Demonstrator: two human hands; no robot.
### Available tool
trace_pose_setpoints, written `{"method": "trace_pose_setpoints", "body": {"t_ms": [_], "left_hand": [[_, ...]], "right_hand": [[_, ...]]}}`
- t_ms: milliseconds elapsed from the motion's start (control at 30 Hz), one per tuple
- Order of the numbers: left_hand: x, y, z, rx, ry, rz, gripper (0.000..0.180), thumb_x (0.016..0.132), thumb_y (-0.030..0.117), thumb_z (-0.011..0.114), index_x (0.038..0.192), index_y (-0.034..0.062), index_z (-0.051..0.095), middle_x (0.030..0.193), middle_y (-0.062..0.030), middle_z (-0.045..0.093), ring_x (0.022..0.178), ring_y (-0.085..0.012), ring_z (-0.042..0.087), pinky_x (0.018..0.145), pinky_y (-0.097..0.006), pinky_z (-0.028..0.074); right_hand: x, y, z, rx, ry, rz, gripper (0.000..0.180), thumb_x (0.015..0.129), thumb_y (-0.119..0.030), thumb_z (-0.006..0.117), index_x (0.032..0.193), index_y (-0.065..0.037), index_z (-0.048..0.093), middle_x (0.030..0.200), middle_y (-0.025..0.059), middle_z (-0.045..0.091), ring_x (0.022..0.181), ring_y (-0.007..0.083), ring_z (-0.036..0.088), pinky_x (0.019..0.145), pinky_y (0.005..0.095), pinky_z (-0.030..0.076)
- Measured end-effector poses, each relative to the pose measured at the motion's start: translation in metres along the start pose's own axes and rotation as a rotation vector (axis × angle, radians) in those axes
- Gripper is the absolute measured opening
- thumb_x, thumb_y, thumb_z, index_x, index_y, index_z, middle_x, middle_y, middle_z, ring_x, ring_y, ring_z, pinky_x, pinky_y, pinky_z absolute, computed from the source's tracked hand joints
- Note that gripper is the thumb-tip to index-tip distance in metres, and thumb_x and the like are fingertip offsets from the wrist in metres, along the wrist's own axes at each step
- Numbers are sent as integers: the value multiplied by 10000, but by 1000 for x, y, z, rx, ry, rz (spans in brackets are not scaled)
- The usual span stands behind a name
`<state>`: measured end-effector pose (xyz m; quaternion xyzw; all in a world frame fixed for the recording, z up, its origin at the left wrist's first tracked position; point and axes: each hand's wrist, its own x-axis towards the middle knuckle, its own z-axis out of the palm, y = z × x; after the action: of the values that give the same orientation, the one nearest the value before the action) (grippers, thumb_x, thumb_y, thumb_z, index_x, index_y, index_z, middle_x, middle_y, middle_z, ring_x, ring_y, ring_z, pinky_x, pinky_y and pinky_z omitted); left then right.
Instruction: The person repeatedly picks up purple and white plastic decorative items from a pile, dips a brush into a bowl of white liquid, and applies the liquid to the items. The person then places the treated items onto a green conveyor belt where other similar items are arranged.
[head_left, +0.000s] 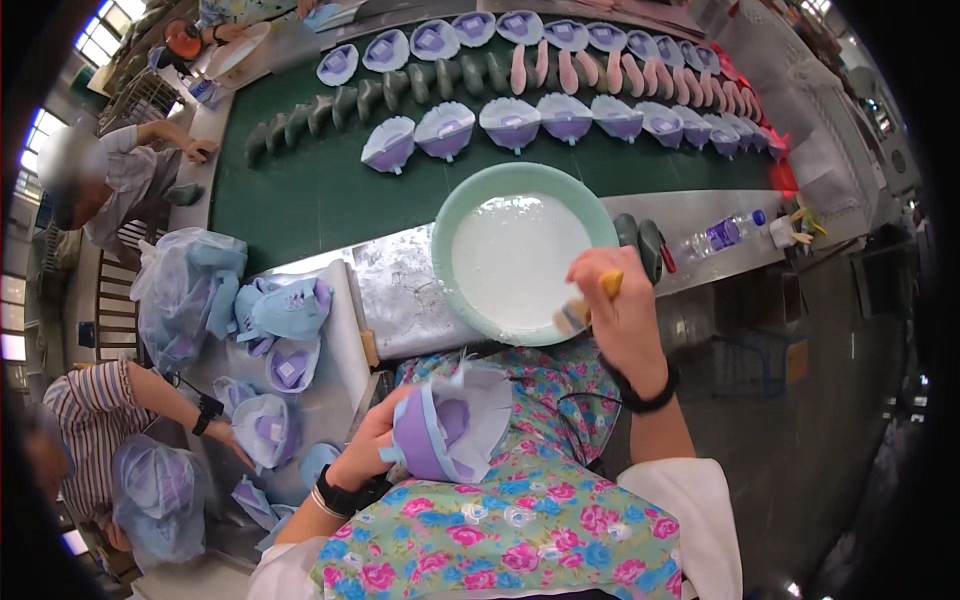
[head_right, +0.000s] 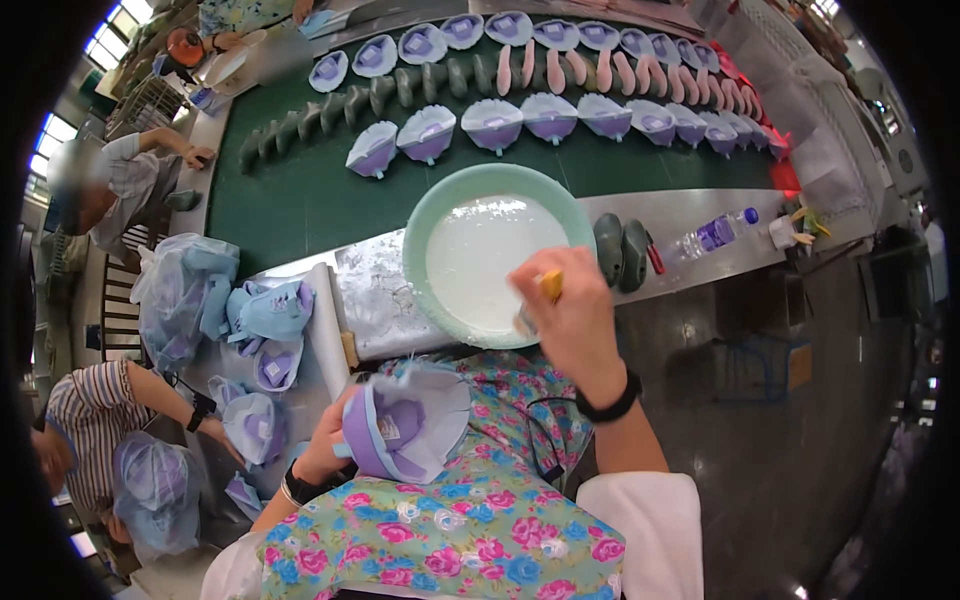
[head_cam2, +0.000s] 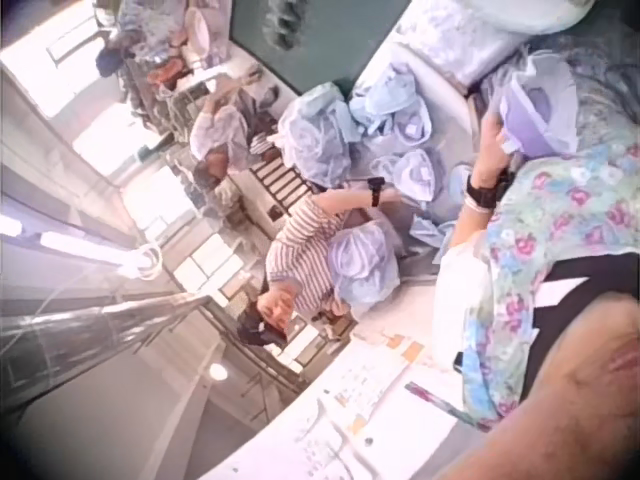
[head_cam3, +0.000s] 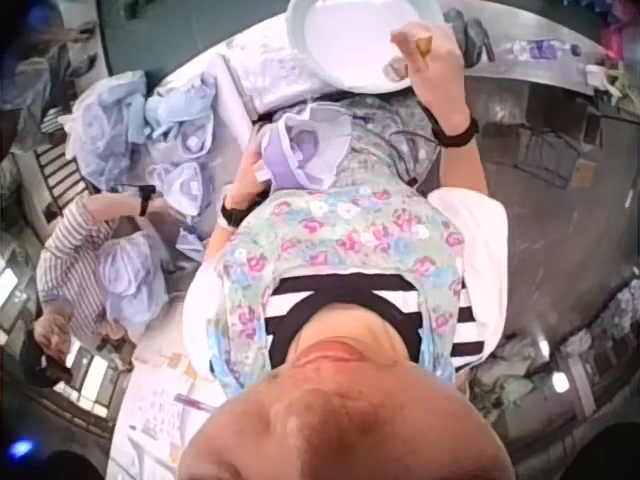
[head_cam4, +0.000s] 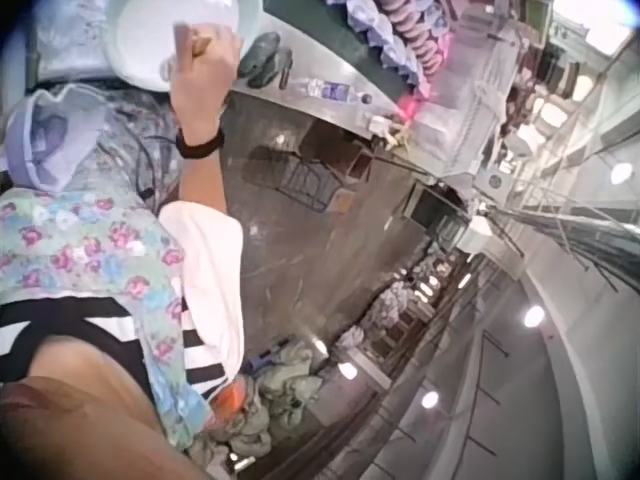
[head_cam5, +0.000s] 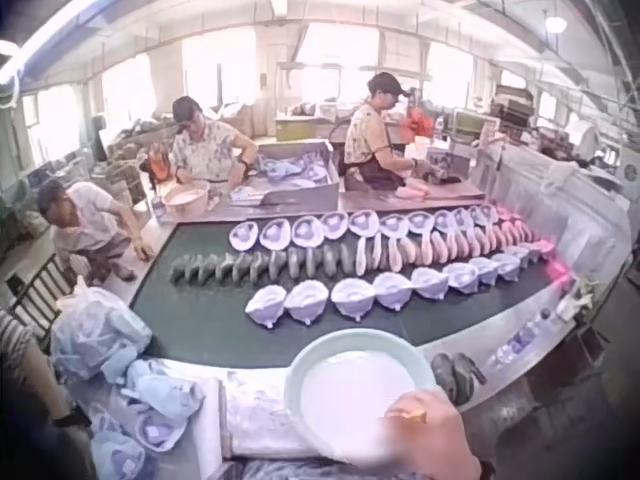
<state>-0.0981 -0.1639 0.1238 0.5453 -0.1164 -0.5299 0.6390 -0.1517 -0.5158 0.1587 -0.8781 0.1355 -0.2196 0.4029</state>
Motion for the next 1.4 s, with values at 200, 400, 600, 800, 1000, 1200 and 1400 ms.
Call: {"method": "trace_pose_setpoints", "body": {"t_ms": [200,400,600,800,1000,1200,1400], "left_hand": [[10,25,-3,348,-273,-21,579,975,171,610,1485,30,374,1379,-94,525,1259,-195,510,1082,-336,377],[27,17,4,53,52,-35,641,948,73,626,1502,63,304,1407,-54,426,1305,-147,397,1107,-318,322],[72,4,-7,-230,274,-24,461,963,74,603,1393,74,436,1209,-35,566,1105,-138,558,976,-315,466],[104,18,4,-459,272,-88,198,976,126,607,1172,105,584,1002,2,639,885,-112,639,795,-279,534],[116,27,14,-430,232,-65,217,971,105,604,1188,112,596,982,9,645,859,-100,645,769,-277,553],[123,-6,-36,-497,163,95,513,934,19,598,1416,162,494,1140,0,643,1023,-137,634,911,-337,535],[132,5,-35,-318,339,215,464,912,-13,597,1340,157,542,998,14,644,907,-101,639,788,-266,548]], "right_hand": [[-24,89,30,81,7,466,274,856,-240,758,827,22,684,717,155,672,646,297,657,640,351,524],[-25,112,68,-4,-62,366,147,772,-105,746,869,2,720,814,203,693,755,355,689,685,375,545],[-14,104,55,90,10,347,182,777,-99,777,931,-9,740,828,168,720,735,280,709,688,329,546],[18,14,10,629,-157,266,217,798,-74,799,1007,-31,759,883,77,740,773,116,667,714,253,523],[13,34,22,612,-109,320,196,811,-79,795,990,-12,753,887,88,740,794,109,673,706,241,523],[-14,35,33,364,42,579,217,833,-200,793,824,1,710,655,34,681,609,90,635,563,246,491],[-27,2,35,586,-17,726,255,861,-217,775,766,-1,678,598,32,639,532,50,581,491,213,433]]}}
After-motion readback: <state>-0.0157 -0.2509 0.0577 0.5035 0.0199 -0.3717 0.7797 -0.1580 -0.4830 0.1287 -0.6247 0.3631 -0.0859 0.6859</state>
